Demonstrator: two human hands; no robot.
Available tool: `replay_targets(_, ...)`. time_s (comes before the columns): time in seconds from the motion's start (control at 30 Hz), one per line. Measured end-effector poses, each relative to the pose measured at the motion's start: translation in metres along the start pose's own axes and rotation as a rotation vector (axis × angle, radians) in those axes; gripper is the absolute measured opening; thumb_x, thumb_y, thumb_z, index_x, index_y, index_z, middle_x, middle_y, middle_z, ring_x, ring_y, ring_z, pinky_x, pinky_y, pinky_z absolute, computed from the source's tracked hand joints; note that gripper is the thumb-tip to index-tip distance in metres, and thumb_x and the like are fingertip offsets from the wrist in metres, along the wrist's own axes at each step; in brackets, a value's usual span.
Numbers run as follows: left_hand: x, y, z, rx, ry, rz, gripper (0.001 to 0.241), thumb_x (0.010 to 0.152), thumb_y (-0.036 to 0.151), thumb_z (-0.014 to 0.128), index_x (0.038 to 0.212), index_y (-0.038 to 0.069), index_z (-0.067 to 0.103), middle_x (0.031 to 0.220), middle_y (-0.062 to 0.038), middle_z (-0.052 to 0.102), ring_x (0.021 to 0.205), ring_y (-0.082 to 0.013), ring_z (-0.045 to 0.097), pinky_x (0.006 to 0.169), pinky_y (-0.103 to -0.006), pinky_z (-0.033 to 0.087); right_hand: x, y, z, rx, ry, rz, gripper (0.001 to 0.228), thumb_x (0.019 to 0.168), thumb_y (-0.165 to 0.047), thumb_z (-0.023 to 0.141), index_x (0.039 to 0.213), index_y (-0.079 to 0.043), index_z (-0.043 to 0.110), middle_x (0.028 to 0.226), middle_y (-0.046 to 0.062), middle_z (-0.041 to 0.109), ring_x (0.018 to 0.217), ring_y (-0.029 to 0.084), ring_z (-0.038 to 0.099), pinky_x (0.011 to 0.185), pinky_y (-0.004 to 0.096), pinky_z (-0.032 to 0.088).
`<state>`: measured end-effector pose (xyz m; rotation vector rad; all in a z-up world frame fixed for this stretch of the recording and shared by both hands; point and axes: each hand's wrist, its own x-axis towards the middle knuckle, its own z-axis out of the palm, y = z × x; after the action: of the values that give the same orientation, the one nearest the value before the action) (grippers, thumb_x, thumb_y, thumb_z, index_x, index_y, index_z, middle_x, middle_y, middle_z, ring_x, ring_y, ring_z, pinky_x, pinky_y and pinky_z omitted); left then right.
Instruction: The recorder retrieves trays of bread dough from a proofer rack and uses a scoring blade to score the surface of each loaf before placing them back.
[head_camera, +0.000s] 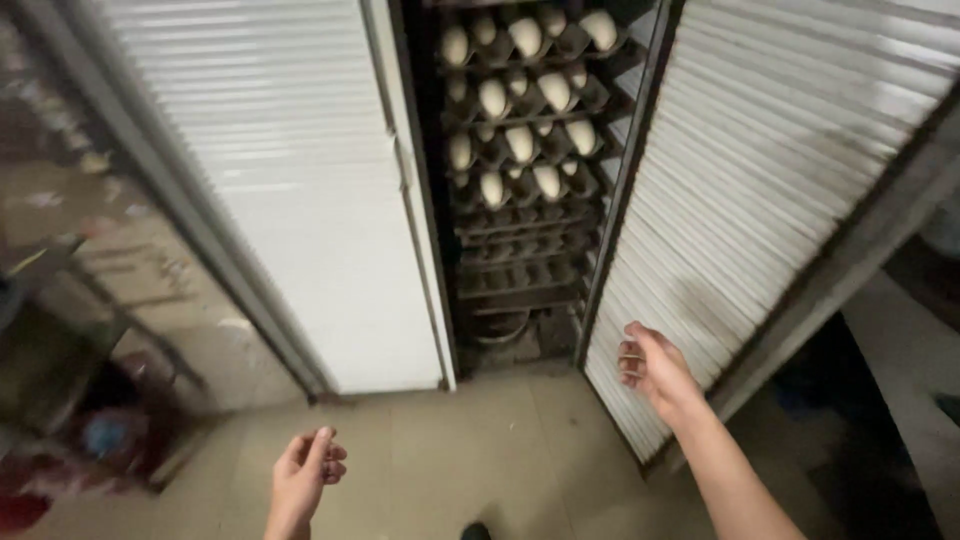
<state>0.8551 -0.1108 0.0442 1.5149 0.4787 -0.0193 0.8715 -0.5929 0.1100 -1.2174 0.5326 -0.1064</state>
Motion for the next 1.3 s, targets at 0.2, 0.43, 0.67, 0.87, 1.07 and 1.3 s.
replay_targets(0.2, 0.108, 0.103, 0.123, 0.109, -0.182, -0.195, 0.038, 0.101, 0.027, 0.054, 0.120, -0.005, 0.060, 0.090, -0.018, 0.060, 0.080, -0.0262, 0.057, 0.074, -0.0393, 0.049, 0.104, -0.039, 0.056, 0.009, 0.084, 0.049, 0.034, 0.098, -0.029, 0.056, 0.124, -0.006, 0.055, 0.086, 0.008, 0.057, 0.069, 0.017, 0.051, 0.063, 0.033, 0.044)
replay_targets(0.43, 0.242, 0.144, 0.287, 0.080, -0.434, -0.024, 0.031, 0.097, 0.025, 0.057, 0.114, 0.001, 0.065, 0.090, -0.013, 0.067, 0.077, -0.0217, 0.063, 0.067, -0.0331, 0.049, 0.223, -0.077, 0.085, -0.039, 0.148, 0.116, 0.044, 0.098, -0.030, 0.053, 0.133, -0.003, 0.051, 0.095, 0.011, 0.052, 0.080, 0.022, 0.051, 0.070, 0.040, 0.046)
replay_targets(0.67, 0.333, 0.132, 0.406, -0.143, -0.316, -0.129, 0.047, 0.096, 0.023, 0.063, 0.128, -0.010, 0.054, 0.094, -0.019, 0.065, 0.076, -0.0231, 0.065, 0.060, -0.0332, 0.055, 0.425, -0.049, 0.062, -0.109, -0.053, 0.116, 0.043, 0.100, -0.045, 0.058, 0.107, -0.002, 0.053, 0.090, 0.014, 0.056, 0.084, 0.029, 0.061, 0.083, 0.050, 0.056)
replay_targets(0.87, 0.414, 0.096, 0.465, -0.170, -0.073, -0.299, 0.080, 0.089, 0.038, 0.073, 0.141, -0.011, 0.037, 0.130, -0.034, 0.050, 0.115, -0.0453, 0.059, 0.090, -0.0588, 0.054, 0.534, -0.057, 0.082, -0.037, -0.067, 0.355, 0.077, 0.094, -0.038, 0.066, 0.148, 0.003, 0.029, 0.137, 0.026, 0.048, 0.121, 0.039, 0.055, 0.099, 0.055, 0.054)
replay_targets(1.07, 0.470, 0.061, 0.506, -0.446, -0.076, -0.277, 0.067, 0.098, 0.031, 0.063, 0.140, -0.013, 0.035, 0.132, -0.037, 0.046, 0.123, -0.0495, 0.051, 0.105, -0.0626, 0.043, 0.598, -0.028, 0.090, 0.026, -0.077, 0.396, 0.076, 0.096, -0.039, 0.064, 0.149, 0.001, 0.026, 0.139, 0.024, 0.047, 0.118, 0.035, 0.059, 0.089, 0.047, 0.060)
replay_targets(1.3, 0.466, 0.087, 0.516, -0.503, -0.013, -0.363, 0.083, 0.096, 0.040, 0.064, 0.150, 0.000, 0.016, 0.131, -0.023, 0.049, 0.111, -0.0335, 0.061, 0.103, -0.0535, 0.052, 0.606, -0.019, 0.092, 0.118, -0.084, 0.415, 0.085, 0.093, -0.040, 0.066, 0.150, 0.005, 0.020, 0.148, 0.023, 0.031, 0.121, 0.034, 0.058, 0.088, 0.044, 0.058)
